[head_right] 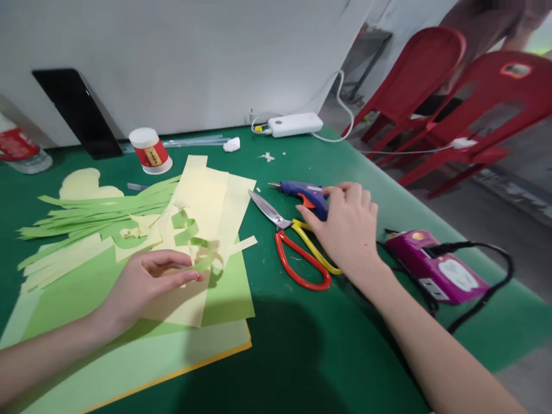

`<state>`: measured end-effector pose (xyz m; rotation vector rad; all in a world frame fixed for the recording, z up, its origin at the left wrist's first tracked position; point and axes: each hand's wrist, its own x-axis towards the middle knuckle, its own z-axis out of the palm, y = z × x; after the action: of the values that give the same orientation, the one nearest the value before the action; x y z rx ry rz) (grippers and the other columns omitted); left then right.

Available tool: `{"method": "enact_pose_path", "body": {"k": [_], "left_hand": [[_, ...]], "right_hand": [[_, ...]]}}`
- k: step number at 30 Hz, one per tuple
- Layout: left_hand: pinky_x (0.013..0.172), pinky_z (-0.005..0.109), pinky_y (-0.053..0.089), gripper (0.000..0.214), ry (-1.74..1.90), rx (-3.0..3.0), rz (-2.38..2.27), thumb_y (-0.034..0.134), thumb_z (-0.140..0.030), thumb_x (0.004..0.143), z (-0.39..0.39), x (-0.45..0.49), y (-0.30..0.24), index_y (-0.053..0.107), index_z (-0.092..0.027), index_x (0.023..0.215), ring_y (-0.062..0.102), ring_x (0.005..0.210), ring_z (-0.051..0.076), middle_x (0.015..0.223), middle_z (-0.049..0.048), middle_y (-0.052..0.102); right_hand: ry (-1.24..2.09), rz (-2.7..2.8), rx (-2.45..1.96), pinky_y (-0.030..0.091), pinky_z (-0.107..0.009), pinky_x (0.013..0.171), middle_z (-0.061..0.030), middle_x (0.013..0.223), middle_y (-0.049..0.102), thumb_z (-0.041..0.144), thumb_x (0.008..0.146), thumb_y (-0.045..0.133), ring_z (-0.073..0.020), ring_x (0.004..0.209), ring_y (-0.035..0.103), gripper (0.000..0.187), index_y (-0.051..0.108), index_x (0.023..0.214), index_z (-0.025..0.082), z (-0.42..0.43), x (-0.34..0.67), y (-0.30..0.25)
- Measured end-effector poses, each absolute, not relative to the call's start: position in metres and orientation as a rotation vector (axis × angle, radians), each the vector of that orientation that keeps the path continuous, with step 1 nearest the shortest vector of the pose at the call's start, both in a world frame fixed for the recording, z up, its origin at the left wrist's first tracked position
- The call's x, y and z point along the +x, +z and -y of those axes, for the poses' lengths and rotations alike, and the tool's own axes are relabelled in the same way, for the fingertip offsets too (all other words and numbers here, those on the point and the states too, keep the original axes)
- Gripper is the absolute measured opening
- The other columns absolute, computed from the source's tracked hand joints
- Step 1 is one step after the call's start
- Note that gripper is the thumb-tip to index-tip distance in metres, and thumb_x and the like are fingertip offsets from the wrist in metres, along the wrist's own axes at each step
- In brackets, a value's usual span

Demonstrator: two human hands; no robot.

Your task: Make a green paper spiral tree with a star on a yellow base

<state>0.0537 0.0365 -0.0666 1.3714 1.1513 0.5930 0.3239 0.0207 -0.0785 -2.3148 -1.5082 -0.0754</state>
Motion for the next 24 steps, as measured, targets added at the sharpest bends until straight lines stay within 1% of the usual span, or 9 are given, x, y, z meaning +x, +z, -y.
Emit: {"method": "enact_pose_path", "body": {"k": [1, 2, 4, 5, 6, 8, 11, 18, 24], "left_hand": [[0.066, 0.023, 0.050, 0.012, 0.605, 1.412, -1.154, 0.075, -0.030, 0.062, -0.035, 0.053, -0.063, 0.070, -0.021, 0.069, 0.065, 0.066, 0.014, 0.068, -0.0015, 0.070], [0.066, 0.022, 0.049, 0.012, 0.617, 1.447, -1.150, 0.075, -0.030, 0.063, -0.034, 0.053, -0.059, 0.070, -0.021, 0.068, 0.064, 0.066, 0.013, 0.067, -0.0020, 0.069], [0.064, 0.020, 0.047, 0.009, 0.658, 1.487, -1.119, 0.074, -0.029, 0.065, -0.032, 0.053, -0.049, 0.070, -0.021, 0.067, 0.062, 0.065, 0.011, 0.068, -0.0032, 0.068], [0.063, 0.019, 0.047, 0.008, 0.691, 1.494, -1.089, 0.074, -0.028, 0.065, -0.031, 0.053, -0.044, 0.069, -0.022, 0.067, 0.061, 0.065, 0.010, 0.069, -0.0039, 0.068], [0.062, 0.018, 0.047, 0.006, 0.733, 1.499, -1.055, 0.074, -0.027, 0.066, -0.030, 0.053, -0.040, 0.069, -0.023, 0.066, 0.061, 0.065, 0.009, 0.070, -0.0046, 0.068], [0.063, 0.016, 0.047, 0.005, 0.819, 1.509, -1.001, 0.073, -0.024, 0.067, -0.029, 0.054, -0.032, 0.069, -0.025, 0.065, 0.060, 0.068, 0.009, 0.071, -0.0057, 0.068], [0.067, 0.016, 0.047, 0.008, 0.920, 1.524, -0.957, 0.073, -0.021, 0.067, -0.029, 0.055, -0.023, 0.070, -0.027, 0.064, 0.060, 0.072, 0.009, 0.071, -0.0065, 0.068], [0.068, 0.017, 0.047, 0.010, 1.043, 1.509, -0.905, 0.075, -0.020, 0.066, -0.029, 0.054, -0.013, 0.070, -0.029, 0.063, 0.061, 0.072, 0.008, 0.071, -0.0075, 0.068], [0.072, 0.018, 0.050, 0.012, 1.045, 1.552, -0.905, 0.074, -0.019, 0.067, -0.029, 0.054, -0.012, 0.070, -0.031, 0.065, 0.064, 0.077, 0.010, 0.075, -0.0084, 0.070]], "right_hand": [[-0.061, 1.548, -2.219, 0.034, -0.042, 0.086, -0.0252, 0.111, 0.051, 0.035, 0.081, 0.052, -0.0315, 0.107, 0.045, 0.029, 0.057, 0.091, 0.008, -0.016, 0.313, -0.075], [0.005, 1.618, -2.111, 0.038, -0.035, 0.085, -0.0187, 0.103, 0.057, 0.030, 0.082, 0.051, -0.0240, 0.100, 0.050, 0.019, 0.059, 0.083, 0.012, -0.011, 0.301, -0.071], [0.239, 1.794, -1.864, 0.044, -0.024, 0.069, -0.0054, 0.079, 0.062, 0.025, 0.080, 0.054, -0.0129, 0.074, 0.056, 0.013, 0.059, 0.069, 0.018, 0.000, 0.275, -0.065], [0.503, 1.846, -1.595, 0.044, -0.022, 0.060, -0.0036, 0.072, 0.062, 0.023, 0.081, 0.052, -0.0112, 0.065, 0.055, 0.014, 0.059, 0.070, 0.018, 0.005, 0.262, -0.062], [0.724, 1.830, -1.409, 0.043, -0.022, 0.056, -0.0030, 0.071, 0.062, 0.023, 0.082, 0.050, -0.0109, 0.063, 0.055, 0.015, 0.061, 0.074, 0.018, 0.009, 0.250, -0.059], [0.997, 1.689, -1.222, 0.043, -0.021, 0.055, -0.0028, 0.072, 0.063, 0.023, 0.081, 0.052, -0.0105, 0.064, 0.055, 0.014, 0.062, 0.075, 0.017, 0.012, 0.232, -0.052], [1.203, 1.465, -1.144, 0.043, -0.019, 0.057, -0.0023, 0.073, 0.062, 0.025, 0.078, 0.056, -0.0099, 0.067, 0.055, 0.013, 0.062, 0.071, 0.016, 0.011, 0.220, -0.040], [1.383, 1.216, -1.039, 0.040, -0.017, 0.053, 0.0020, 0.063, 0.055, 0.022, 0.071, 0.065, -0.0062, 0.058, 0.047, 0.007, 0.065, 0.066, 0.017, 0.007, 0.215, -0.026], [1.422, 1.110, -1.019, 0.038, -0.015, 0.049, 0.0031, 0.057, 0.051, 0.020, 0.069, 0.066, -0.0045, 0.053, 0.042, 0.013, 0.062, 0.057, 0.016, 0.010, 0.212, -0.025]]}}
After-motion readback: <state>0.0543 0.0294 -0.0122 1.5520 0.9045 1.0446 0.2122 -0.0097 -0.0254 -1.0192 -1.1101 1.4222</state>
